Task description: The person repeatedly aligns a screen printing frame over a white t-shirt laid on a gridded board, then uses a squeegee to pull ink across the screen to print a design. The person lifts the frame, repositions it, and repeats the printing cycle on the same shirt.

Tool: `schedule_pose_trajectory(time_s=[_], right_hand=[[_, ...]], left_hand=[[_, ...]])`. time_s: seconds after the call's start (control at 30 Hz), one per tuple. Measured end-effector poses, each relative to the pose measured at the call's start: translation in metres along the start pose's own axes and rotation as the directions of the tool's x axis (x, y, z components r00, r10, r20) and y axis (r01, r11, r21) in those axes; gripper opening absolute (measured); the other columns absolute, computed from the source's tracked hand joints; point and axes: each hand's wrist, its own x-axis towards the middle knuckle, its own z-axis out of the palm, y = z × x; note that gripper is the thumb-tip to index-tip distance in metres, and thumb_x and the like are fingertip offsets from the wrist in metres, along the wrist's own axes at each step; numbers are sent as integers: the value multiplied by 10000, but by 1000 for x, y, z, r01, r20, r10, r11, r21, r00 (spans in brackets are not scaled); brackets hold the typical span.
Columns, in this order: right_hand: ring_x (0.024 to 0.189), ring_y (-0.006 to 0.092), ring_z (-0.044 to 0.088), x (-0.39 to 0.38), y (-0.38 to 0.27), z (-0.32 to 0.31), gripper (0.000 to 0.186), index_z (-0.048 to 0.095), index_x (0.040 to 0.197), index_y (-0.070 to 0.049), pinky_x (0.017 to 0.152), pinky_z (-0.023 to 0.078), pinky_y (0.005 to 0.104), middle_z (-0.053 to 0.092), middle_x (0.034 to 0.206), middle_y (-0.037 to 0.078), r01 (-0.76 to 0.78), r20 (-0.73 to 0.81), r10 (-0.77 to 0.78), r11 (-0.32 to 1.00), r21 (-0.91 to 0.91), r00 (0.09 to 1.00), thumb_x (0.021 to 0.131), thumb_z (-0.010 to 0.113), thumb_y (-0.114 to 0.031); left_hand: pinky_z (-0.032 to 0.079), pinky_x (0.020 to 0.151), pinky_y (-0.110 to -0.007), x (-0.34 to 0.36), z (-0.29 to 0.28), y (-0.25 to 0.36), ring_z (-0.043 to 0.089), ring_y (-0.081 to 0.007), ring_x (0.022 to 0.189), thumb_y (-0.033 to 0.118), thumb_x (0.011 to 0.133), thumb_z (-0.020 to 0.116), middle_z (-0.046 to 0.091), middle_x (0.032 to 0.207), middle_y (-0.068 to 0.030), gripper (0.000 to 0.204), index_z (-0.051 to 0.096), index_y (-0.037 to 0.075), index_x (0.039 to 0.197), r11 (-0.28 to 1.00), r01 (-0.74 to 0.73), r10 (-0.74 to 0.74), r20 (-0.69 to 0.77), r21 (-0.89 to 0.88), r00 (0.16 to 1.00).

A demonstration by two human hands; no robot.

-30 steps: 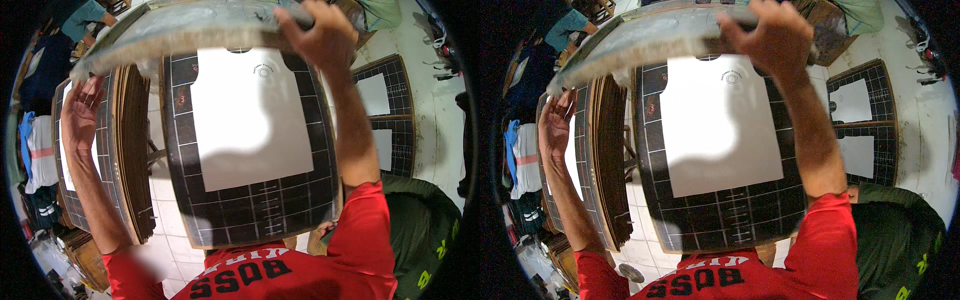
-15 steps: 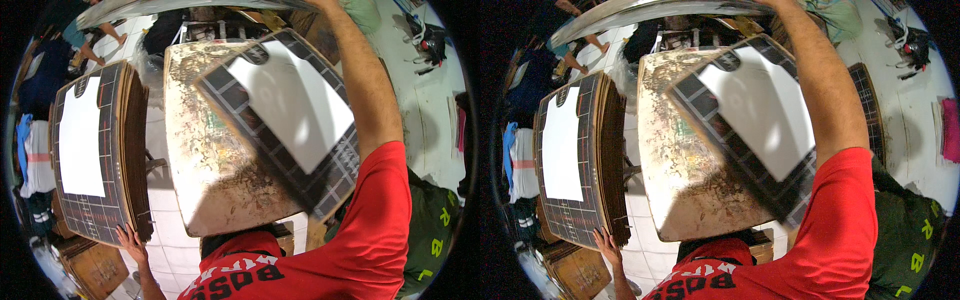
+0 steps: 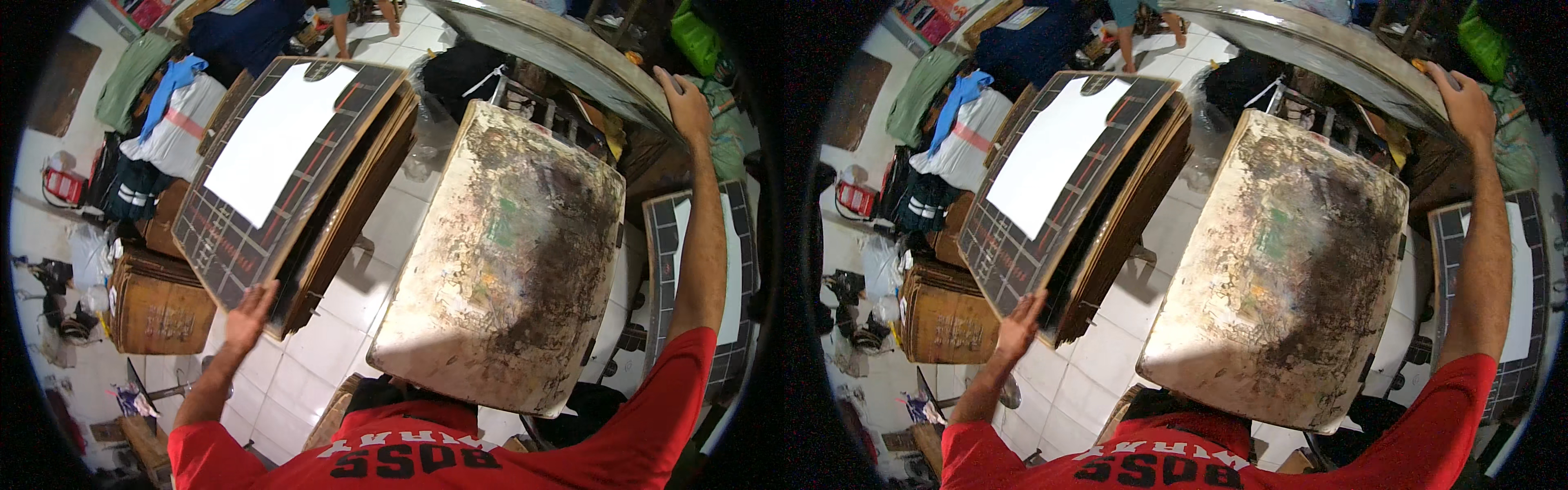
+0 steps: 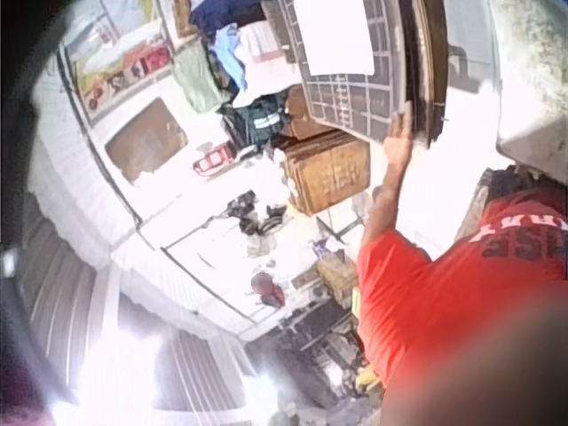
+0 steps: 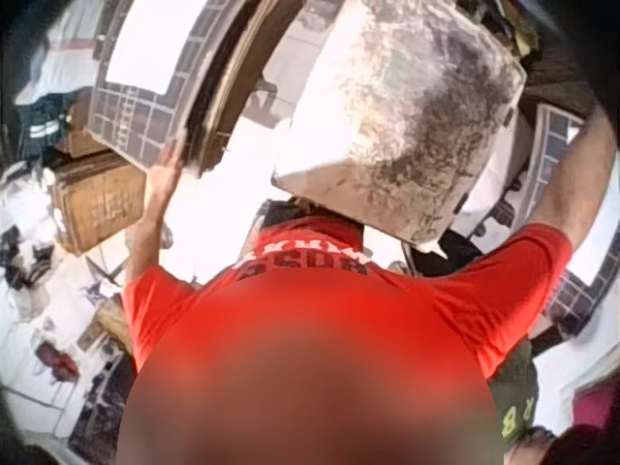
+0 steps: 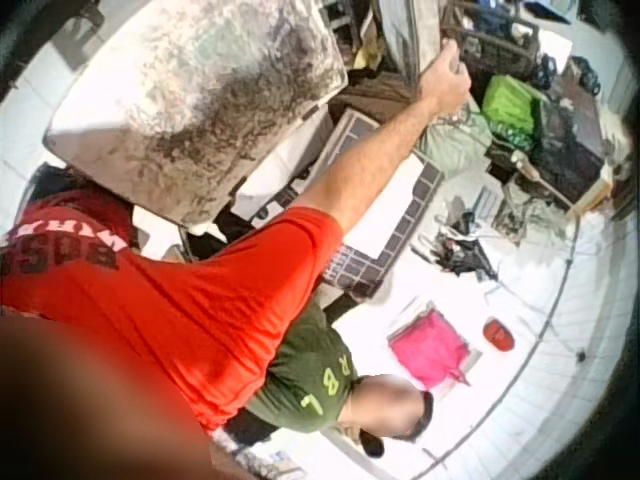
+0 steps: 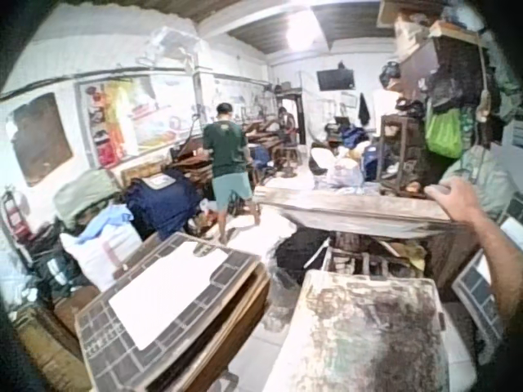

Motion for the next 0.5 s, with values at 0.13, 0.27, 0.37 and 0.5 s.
schedule_pose_trajectory(time_s=[0.13, 0.27, 0.37, 0.5], right_hand=[[1265, 392, 615, -2, -6, -8, 1013, 626, 1415, -38, 1098, 446, 500, 634, 1393, 225, -15, 33, 14, 999, 46, 999, 848, 487, -866], [1272, 388, 612, -7, -16, -16, 1002, 642, 1386, -15, 1085, 450, 483, 646, 1365, 243, -65, 84, 61, 997, 51, 995, 850, 505, -851], [1264, 380, 616, -7, -17, -22, 992, 630, 1395, -13, 1066, 462, 476, 652, 1360, 228, -36, 119, 31, 999, 35, 992, 865, 489, -839], [1248, 385, 622, -4, -8, -18, 932, 654, 1378, -58, 1052, 472, 475, 665, 1348, 200, 4, 156, -10, 999, 35, 988, 880, 477, -827]], left_hand=[[623, 817, -418, 4, -14, 139, 726, -289, 1061, 160, 869, 679, 721, 1196, -160, 532, 632, 126, 1398, 915, -381, 329, -297, -136, 896], [498, 1044, -465, -24, 34, 143, 630, -390, 1214, 273, 928, 695, 655, 1312, -232, 538, 601, 46, 1407, 891, -55, -75, -267, -451, 961], [369, 1160, -490, -56, 102, 84, 496, -465, 1343, 335, 968, 673, 541, 1424, -306, 587, 550, -22, 1419, 717, 655, -686, -404, -237, 605], [476, 862, -465, -94, 163, 62, 606, -332, 907, 434, 1036, 595, 654, 975, -233, 496, 640, -60, 1024, 263, 707, -926, 34, -656, 376]])
